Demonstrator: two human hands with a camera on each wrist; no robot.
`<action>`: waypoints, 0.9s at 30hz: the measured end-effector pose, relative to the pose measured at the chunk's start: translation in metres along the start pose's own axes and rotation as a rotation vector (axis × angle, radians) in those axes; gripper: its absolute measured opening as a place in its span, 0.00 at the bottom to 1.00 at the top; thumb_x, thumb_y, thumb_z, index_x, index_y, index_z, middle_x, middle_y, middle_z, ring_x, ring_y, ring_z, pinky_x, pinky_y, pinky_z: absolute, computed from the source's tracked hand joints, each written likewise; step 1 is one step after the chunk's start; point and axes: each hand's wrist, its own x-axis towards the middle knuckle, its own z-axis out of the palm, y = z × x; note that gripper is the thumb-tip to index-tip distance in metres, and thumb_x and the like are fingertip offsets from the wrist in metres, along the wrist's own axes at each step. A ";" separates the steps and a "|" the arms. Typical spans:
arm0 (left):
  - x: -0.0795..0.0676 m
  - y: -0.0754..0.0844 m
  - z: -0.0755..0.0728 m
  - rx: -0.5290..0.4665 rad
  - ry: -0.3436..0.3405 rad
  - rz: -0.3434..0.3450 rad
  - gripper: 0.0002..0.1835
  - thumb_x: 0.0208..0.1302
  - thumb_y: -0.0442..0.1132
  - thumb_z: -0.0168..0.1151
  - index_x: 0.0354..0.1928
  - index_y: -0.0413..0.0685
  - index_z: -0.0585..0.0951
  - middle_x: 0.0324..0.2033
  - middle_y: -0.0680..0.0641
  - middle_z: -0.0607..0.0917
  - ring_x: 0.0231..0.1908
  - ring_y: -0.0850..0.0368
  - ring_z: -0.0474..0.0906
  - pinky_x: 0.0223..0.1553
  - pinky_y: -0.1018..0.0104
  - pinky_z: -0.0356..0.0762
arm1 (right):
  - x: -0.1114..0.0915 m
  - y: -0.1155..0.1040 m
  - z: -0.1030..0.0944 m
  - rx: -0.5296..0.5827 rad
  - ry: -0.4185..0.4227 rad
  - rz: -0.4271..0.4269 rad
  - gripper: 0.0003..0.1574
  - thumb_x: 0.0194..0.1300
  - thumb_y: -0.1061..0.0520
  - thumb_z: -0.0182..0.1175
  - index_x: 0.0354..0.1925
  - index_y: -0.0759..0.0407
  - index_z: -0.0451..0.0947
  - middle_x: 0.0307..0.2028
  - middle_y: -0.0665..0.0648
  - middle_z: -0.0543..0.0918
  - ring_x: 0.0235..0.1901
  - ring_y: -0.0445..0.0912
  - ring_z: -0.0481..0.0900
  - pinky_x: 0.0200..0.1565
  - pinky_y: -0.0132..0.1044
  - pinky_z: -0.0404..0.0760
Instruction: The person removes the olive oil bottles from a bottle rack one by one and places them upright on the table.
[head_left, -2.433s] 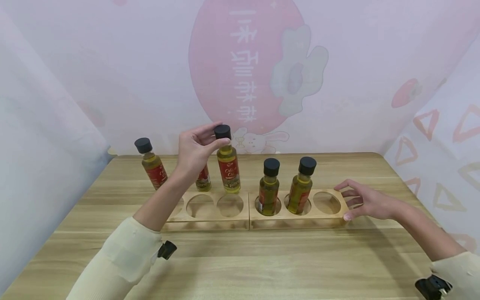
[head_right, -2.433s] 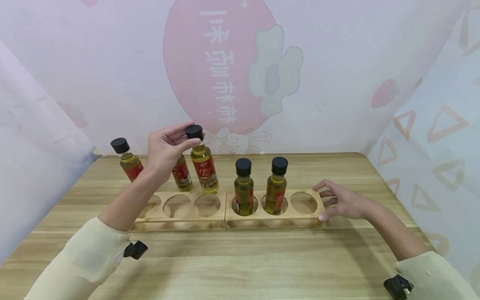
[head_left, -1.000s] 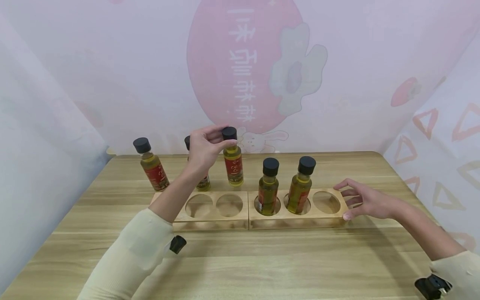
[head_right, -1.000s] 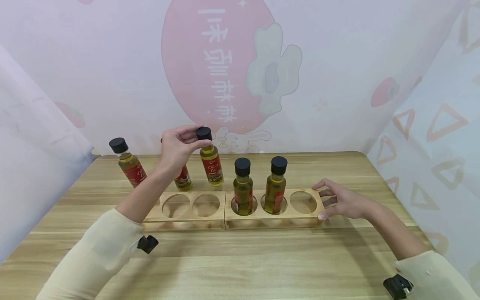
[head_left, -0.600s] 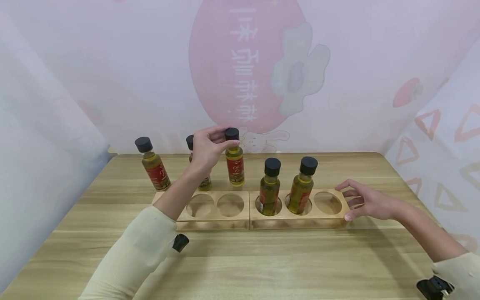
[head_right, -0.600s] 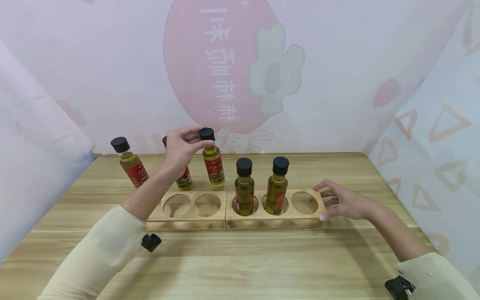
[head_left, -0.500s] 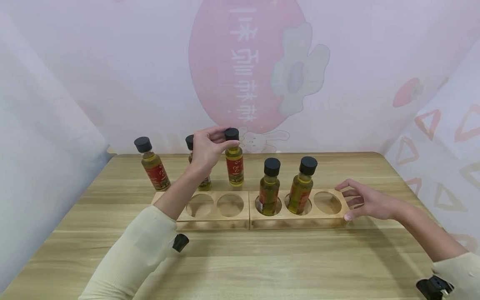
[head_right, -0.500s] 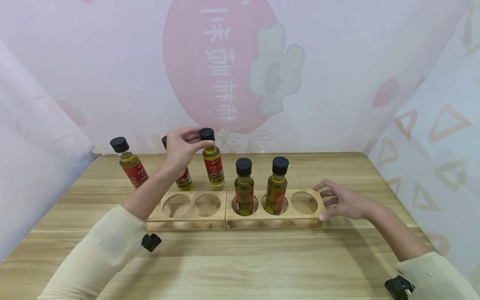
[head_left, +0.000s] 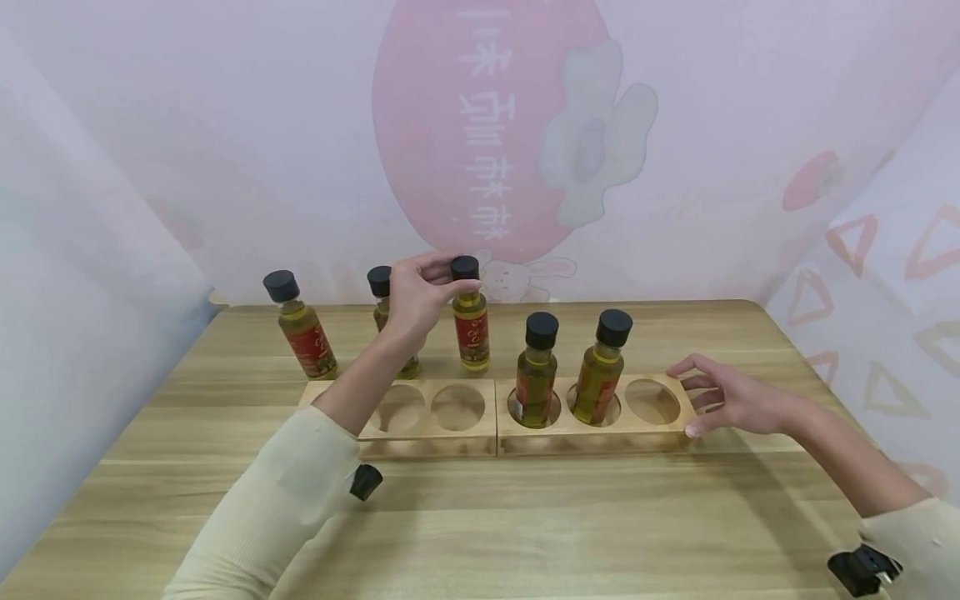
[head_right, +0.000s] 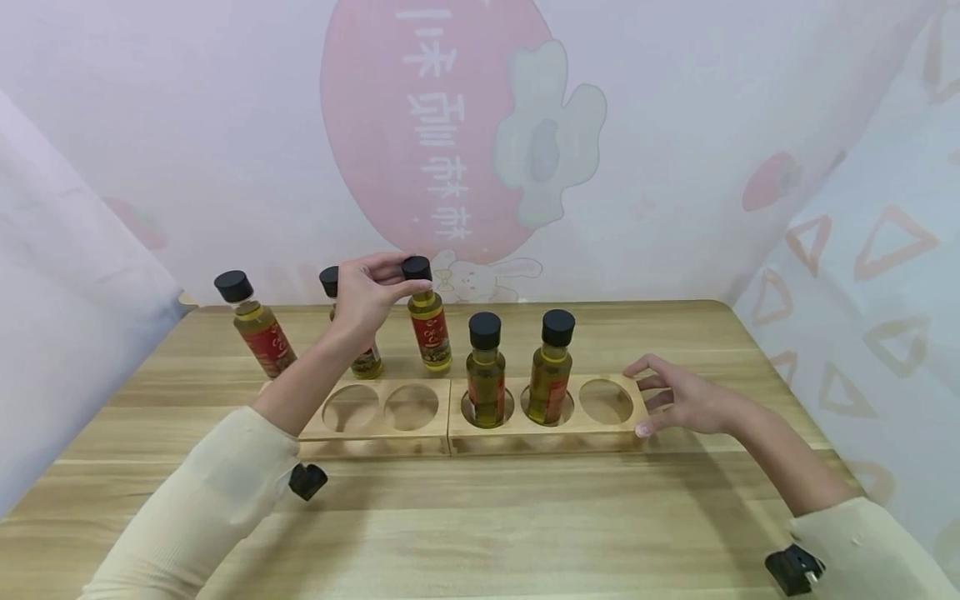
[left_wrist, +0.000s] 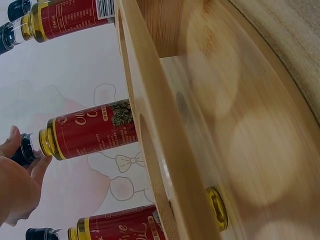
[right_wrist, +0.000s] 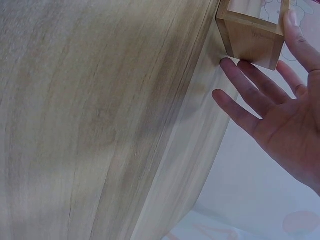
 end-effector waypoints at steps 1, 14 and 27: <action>0.000 0.000 0.000 -0.002 0.000 -0.001 0.27 0.57 0.26 0.77 0.60 0.34 0.83 0.53 0.35 0.87 0.53 0.46 0.87 0.55 0.65 0.85 | 0.000 0.000 0.000 0.002 0.001 0.003 0.46 0.63 0.63 0.73 0.67 0.74 0.56 0.66 0.86 0.65 0.60 0.76 0.74 0.51 0.43 0.86; 0.003 -0.009 0.006 -0.004 0.000 0.012 0.25 0.56 0.26 0.77 0.58 0.37 0.85 0.50 0.36 0.88 0.49 0.50 0.89 0.53 0.65 0.86 | 0.000 0.000 0.000 0.019 -0.004 0.008 0.46 0.63 0.63 0.74 0.67 0.75 0.56 0.66 0.86 0.65 0.59 0.76 0.75 0.51 0.41 0.86; 0.005 -0.011 0.008 -0.016 0.004 0.023 0.25 0.56 0.25 0.77 0.58 0.36 0.84 0.51 0.34 0.88 0.51 0.45 0.88 0.52 0.65 0.86 | 0.001 -0.001 0.000 0.022 -0.004 0.003 0.47 0.63 0.63 0.74 0.67 0.76 0.56 0.65 0.86 0.65 0.59 0.75 0.76 0.50 0.40 0.86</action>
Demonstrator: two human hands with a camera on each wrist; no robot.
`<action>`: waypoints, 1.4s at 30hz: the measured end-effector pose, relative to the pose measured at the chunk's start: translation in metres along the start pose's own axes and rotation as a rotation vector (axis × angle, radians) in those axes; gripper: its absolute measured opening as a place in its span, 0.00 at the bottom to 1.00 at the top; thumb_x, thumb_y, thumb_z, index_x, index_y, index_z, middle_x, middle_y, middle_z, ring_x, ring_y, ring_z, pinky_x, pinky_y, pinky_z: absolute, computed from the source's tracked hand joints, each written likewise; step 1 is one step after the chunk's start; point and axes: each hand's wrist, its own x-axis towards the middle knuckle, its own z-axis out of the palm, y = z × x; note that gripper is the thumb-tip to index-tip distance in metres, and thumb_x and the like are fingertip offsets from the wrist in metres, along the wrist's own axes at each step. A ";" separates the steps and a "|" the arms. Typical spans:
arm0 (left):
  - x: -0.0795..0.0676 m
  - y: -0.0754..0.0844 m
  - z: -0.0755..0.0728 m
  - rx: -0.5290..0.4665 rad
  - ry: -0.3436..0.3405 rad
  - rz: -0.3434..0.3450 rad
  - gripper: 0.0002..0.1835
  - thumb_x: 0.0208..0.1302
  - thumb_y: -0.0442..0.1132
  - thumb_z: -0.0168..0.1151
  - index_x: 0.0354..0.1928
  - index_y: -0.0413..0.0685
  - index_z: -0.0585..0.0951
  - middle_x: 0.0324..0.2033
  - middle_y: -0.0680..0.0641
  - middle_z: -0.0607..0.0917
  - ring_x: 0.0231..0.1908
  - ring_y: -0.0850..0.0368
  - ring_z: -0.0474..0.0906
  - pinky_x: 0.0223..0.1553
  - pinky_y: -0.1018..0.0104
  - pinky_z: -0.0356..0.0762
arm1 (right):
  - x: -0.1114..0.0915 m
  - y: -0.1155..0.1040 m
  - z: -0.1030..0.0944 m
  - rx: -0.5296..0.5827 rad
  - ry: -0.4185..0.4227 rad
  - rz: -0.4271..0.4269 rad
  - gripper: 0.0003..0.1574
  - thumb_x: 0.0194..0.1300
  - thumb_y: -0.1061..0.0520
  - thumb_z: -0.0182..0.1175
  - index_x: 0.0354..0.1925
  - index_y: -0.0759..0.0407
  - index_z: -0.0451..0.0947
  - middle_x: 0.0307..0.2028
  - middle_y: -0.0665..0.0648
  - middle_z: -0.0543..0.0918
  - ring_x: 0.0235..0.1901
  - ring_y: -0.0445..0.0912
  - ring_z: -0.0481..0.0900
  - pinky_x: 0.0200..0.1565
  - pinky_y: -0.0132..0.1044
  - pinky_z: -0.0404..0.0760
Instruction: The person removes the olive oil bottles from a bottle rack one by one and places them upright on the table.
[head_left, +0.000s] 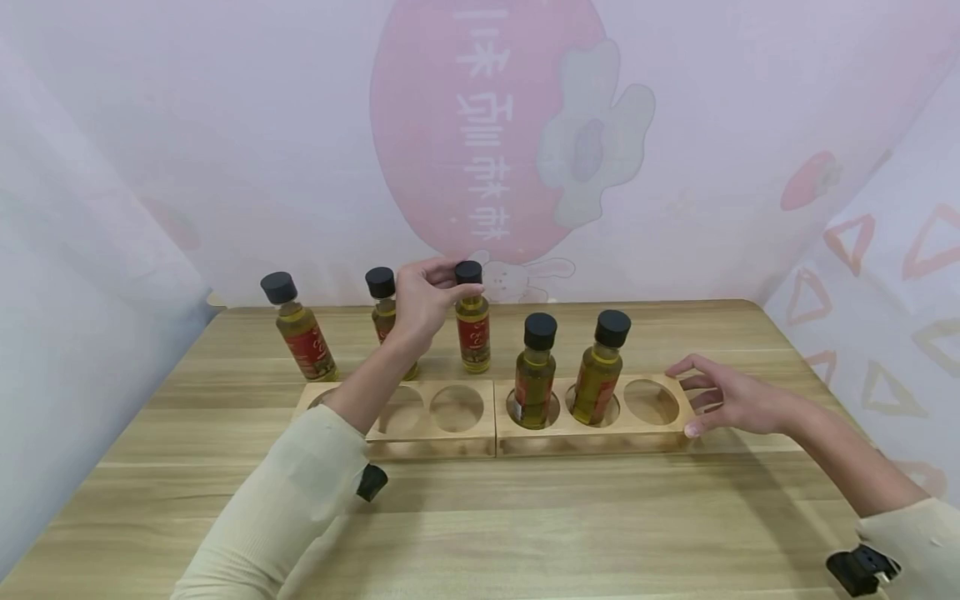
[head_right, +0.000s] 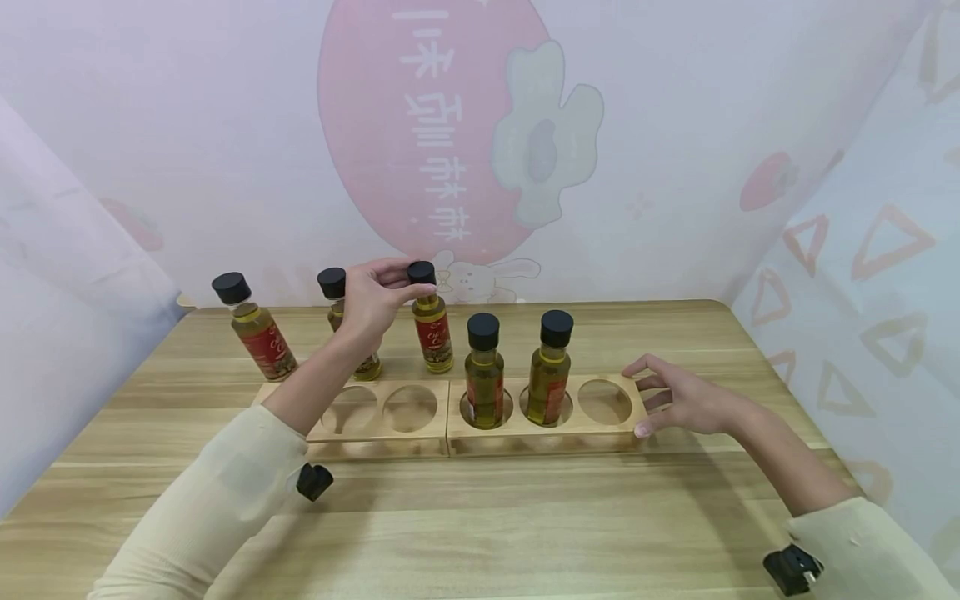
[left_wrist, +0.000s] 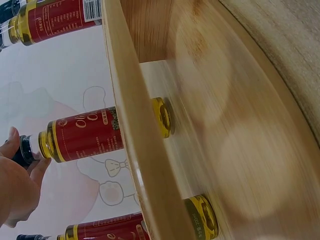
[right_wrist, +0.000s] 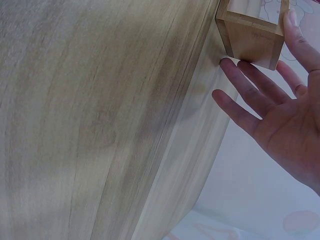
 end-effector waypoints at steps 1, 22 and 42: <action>0.000 0.000 0.001 -0.003 -0.001 0.001 0.25 0.56 0.24 0.77 0.58 0.36 0.84 0.51 0.34 0.88 0.51 0.45 0.88 0.52 0.65 0.86 | 0.000 0.000 0.000 0.002 0.000 -0.001 0.47 0.63 0.63 0.74 0.67 0.76 0.56 0.65 0.86 0.66 0.59 0.75 0.76 0.50 0.40 0.86; -0.001 -0.010 0.006 -0.035 -0.019 0.026 0.26 0.58 0.25 0.76 0.60 0.34 0.82 0.54 0.33 0.86 0.55 0.43 0.86 0.53 0.65 0.86 | 0.000 0.000 0.001 0.012 0.009 -0.001 0.47 0.63 0.63 0.74 0.68 0.76 0.55 0.65 0.86 0.66 0.59 0.76 0.75 0.50 0.40 0.87; -0.013 -0.001 -0.010 0.093 -0.049 0.047 0.29 0.64 0.34 0.75 0.67 0.40 0.79 0.64 0.42 0.82 0.65 0.51 0.78 0.66 0.66 0.76 | 0.001 0.000 0.001 0.016 0.001 0.000 0.47 0.63 0.64 0.74 0.67 0.75 0.55 0.65 0.86 0.66 0.59 0.75 0.76 0.50 0.40 0.87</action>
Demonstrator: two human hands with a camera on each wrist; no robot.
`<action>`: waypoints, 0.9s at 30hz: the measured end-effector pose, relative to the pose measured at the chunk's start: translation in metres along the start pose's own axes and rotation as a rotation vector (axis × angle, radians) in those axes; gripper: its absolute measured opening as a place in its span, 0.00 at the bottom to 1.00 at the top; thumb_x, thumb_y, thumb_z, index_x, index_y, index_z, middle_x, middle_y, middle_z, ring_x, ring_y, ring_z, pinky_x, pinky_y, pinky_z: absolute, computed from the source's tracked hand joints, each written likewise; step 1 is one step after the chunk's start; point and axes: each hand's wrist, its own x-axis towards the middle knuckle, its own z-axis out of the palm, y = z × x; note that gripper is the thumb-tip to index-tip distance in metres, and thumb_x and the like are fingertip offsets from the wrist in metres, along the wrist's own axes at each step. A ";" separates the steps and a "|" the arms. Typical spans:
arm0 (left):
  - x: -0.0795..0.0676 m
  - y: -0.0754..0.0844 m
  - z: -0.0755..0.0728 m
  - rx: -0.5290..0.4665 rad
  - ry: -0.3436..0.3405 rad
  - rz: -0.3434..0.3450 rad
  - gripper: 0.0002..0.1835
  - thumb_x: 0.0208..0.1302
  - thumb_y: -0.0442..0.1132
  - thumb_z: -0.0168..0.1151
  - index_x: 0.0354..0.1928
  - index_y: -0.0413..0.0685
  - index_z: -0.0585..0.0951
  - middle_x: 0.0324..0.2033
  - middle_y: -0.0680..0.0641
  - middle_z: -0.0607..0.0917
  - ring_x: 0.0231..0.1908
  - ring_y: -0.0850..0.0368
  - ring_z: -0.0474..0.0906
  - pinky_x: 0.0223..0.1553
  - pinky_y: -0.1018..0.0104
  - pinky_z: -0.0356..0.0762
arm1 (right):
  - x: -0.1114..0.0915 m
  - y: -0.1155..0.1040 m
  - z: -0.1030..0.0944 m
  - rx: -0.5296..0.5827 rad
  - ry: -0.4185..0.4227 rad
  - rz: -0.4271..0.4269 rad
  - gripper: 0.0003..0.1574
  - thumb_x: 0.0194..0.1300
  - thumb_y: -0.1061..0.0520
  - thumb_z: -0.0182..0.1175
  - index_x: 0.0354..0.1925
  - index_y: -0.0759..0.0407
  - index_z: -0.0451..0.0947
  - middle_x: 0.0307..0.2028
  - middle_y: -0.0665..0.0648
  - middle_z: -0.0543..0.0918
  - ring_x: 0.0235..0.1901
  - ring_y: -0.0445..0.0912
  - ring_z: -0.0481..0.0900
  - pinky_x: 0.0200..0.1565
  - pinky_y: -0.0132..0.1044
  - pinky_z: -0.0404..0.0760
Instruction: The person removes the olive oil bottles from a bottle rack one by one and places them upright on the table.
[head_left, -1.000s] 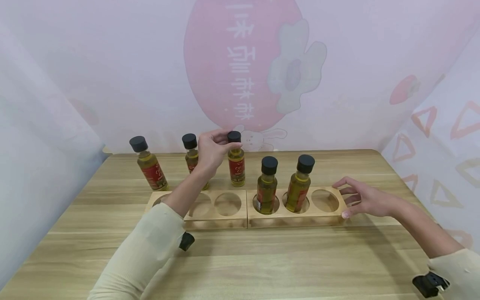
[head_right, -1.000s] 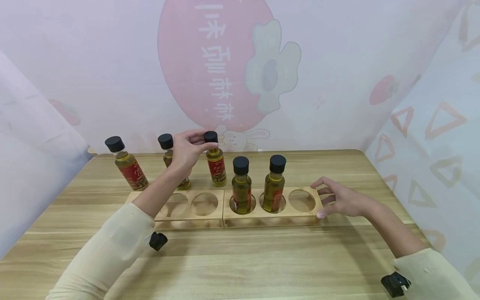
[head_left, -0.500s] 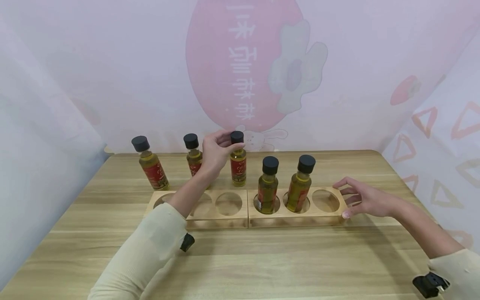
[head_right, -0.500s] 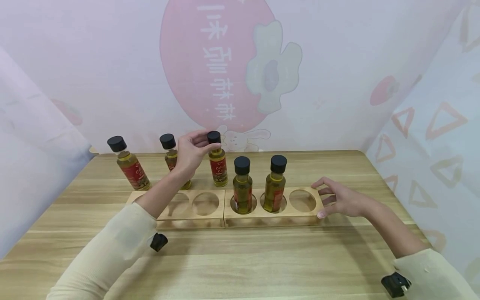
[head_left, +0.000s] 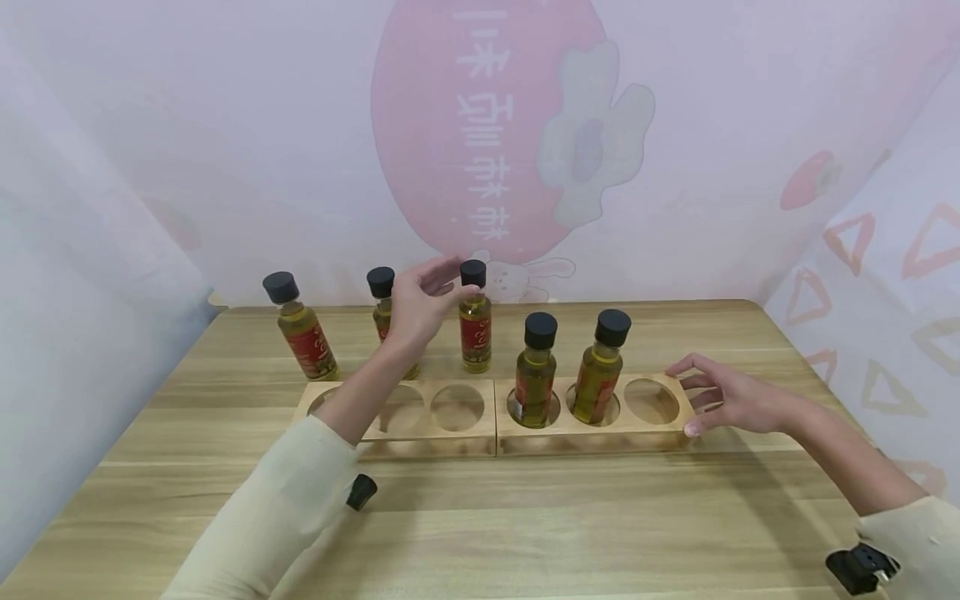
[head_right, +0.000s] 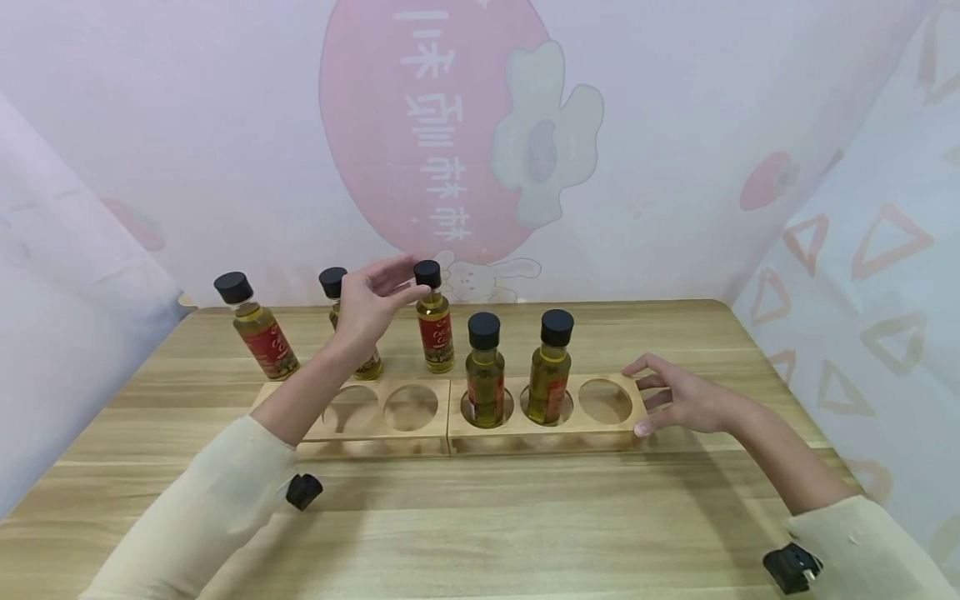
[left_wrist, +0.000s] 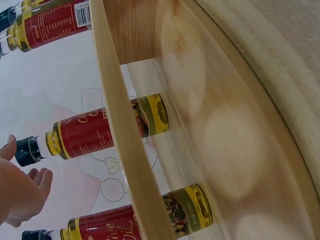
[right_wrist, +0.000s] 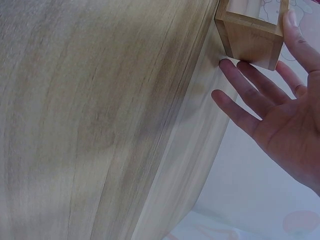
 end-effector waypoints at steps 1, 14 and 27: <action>-0.002 0.001 -0.001 0.001 -0.002 0.005 0.29 0.64 0.33 0.75 0.66 0.40 0.79 0.63 0.41 0.82 0.65 0.50 0.78 0.66 0.64 0.76 | 0.000 0.000 0.000 0.000 0.000 0.000 0.47 0.63 0.64 0.74 0.68 0.75 0.55 0.65 0.86 0.66 0.59 0.75 0.76 0.49 0.40 0.87; -0.021 0.004 -0.013 -0.012 0.029 0.024 0.24 0.63 0.29 0.74 0.61 0.34 0.81 0.58 0.37 0.85 0.60 0.45 0.83 0.61 0.63 0.81 | 0.000 0.000 0.000 0.004 -0.006 0.012 0.47 0.63 0.64 0.73 0.68 0.75 0.55 0.66 0.87 0.65 0.60 0.77 0.74 0.49 0.41 0.87; -0.043 0.008 -0.005 -0.014 -0.024 0.023 0.18 0.63 0.30 0.74 0.54 0.35 0.85 0.52 0.37 0.88 0.49 0.55 0.86 0.56 0.69 0.83 | 0.000 -0.001 0.001 0.004 -0.008 0.000 0.47 0.63 0.64 0.73 0.67 0.75 0.55 0.64 0.86 0.67 0.59 0.77 0.76 0.48 0.40 0.88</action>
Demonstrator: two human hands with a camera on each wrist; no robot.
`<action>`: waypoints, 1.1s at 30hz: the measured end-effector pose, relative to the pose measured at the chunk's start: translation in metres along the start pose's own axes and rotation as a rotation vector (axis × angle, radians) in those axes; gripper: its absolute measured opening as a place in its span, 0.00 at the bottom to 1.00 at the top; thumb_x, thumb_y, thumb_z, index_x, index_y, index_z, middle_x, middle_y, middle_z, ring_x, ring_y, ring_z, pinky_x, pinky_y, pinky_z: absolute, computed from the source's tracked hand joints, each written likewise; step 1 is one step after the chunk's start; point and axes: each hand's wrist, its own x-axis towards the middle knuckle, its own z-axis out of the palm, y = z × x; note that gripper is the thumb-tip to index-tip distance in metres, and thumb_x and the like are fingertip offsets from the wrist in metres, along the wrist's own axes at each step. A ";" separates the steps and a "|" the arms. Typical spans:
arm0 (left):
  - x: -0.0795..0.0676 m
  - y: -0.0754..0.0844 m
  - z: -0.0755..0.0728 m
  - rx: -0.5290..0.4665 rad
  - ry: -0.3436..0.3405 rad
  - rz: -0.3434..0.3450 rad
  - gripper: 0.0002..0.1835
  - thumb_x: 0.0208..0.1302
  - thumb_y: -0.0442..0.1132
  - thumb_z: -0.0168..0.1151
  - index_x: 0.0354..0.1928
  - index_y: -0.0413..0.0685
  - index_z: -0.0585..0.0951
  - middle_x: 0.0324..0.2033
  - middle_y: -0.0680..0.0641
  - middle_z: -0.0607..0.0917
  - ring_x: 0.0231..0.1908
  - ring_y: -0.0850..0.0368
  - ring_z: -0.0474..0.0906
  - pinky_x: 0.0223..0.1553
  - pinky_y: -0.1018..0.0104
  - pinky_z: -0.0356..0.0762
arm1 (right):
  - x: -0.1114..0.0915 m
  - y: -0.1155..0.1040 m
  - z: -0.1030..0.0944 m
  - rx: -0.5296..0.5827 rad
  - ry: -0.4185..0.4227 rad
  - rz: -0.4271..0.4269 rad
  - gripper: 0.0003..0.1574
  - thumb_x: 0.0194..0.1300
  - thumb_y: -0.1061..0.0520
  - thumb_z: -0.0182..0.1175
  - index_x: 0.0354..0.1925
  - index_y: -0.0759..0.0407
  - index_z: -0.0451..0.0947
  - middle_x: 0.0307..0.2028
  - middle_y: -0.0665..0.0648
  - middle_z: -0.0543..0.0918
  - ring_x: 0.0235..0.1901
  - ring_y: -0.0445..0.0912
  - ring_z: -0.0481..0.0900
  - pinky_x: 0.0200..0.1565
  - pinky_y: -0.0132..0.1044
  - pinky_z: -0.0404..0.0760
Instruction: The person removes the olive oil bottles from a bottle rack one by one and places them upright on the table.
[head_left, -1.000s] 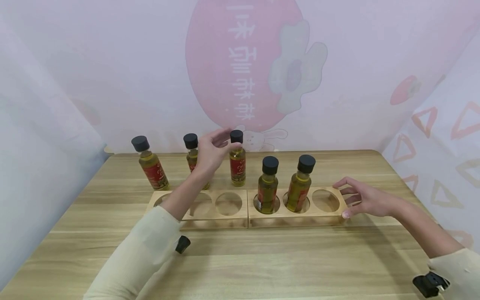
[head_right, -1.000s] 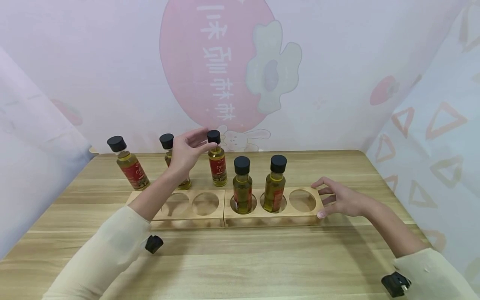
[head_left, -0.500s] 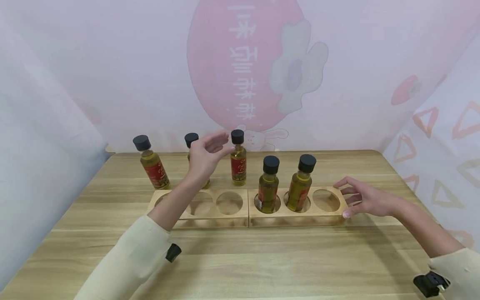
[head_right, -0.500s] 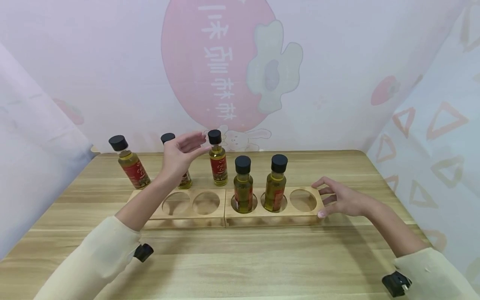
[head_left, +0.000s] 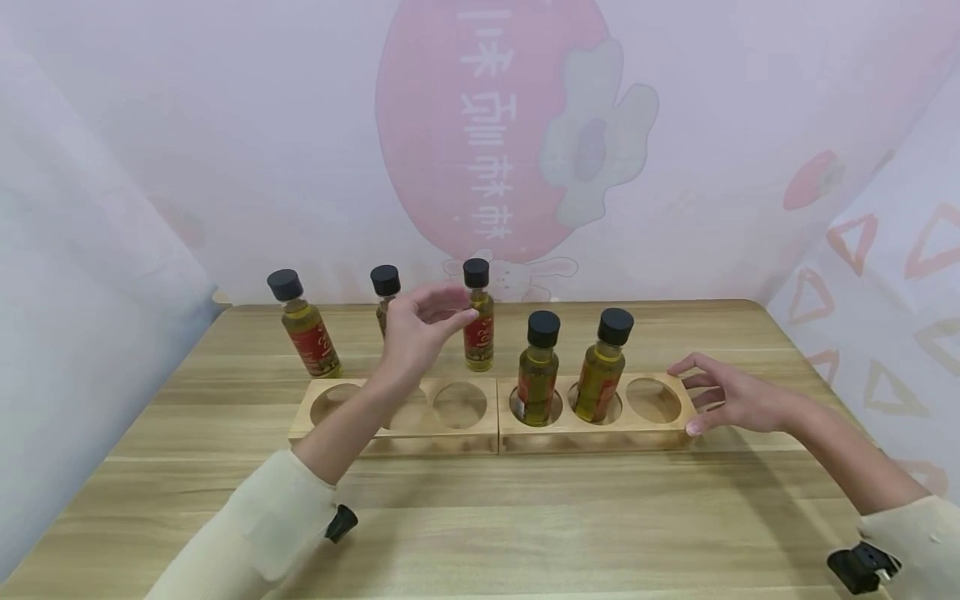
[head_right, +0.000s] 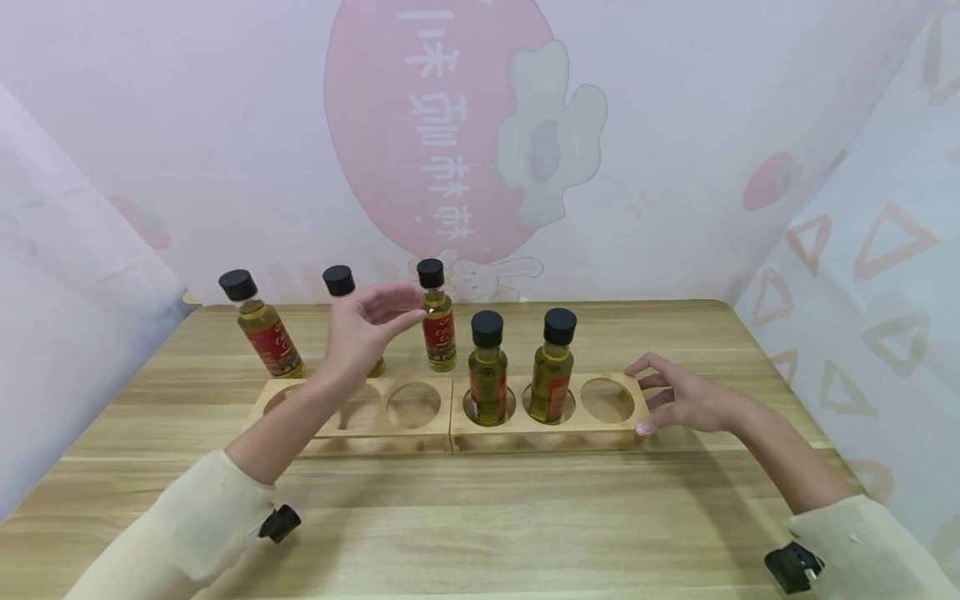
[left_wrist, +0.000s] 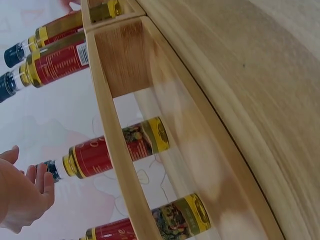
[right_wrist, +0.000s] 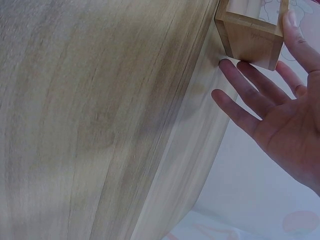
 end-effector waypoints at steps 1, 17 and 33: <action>-0.001 0.000 0.001 -0.002 -0.014 0.001 0.18 0.63 0.30 0.74 0.54 0.35 0.84 0.52 0.36 0.88 0.50 0.54 0.86 0.56 0.69 0.83 | 0.000 0.000 0.000 -0.002 -0.001 -0.005 0.47 0.63 0.64 0.73 0.67 0.76 0.55 0.64 0.87 0.67 0.59 0.77 0.76 0.48 0.40 0.87; -0.009 0.005 0.015 0.090 -0.303 -0.007 0.22 0.63 0.32 0.75 0.59 0.40 0.83 0.56 0.43 0.87 0.57 0.50 0.84 0.63 0.59 0.80 | -0.002 -0.003 -0.001 -0.004 -0.001 0.025 0.48 0.64 0.63 0.74 0.68 0.75 0.55 0.65 0.86 0.65 0.59 0.76 0.76 0.49 0.40 0.87; -0.011 0.007 0.031 0.071 -0.388 0.081 0.26 0.61 0.30 0.76 0.62 0.36 0.82 0.56 0.40 0.87 0.58 0.45 0.84 0.63 0.59 0.80 | -0.001 -0.002 -0.002 -0.003 -0.002 0.038 0.48 0.63 0.63 0.74 0.68 0.75 0.55 0.66 0.86 0.65 0.60 0.76 0.75 0.50 0.41 0.87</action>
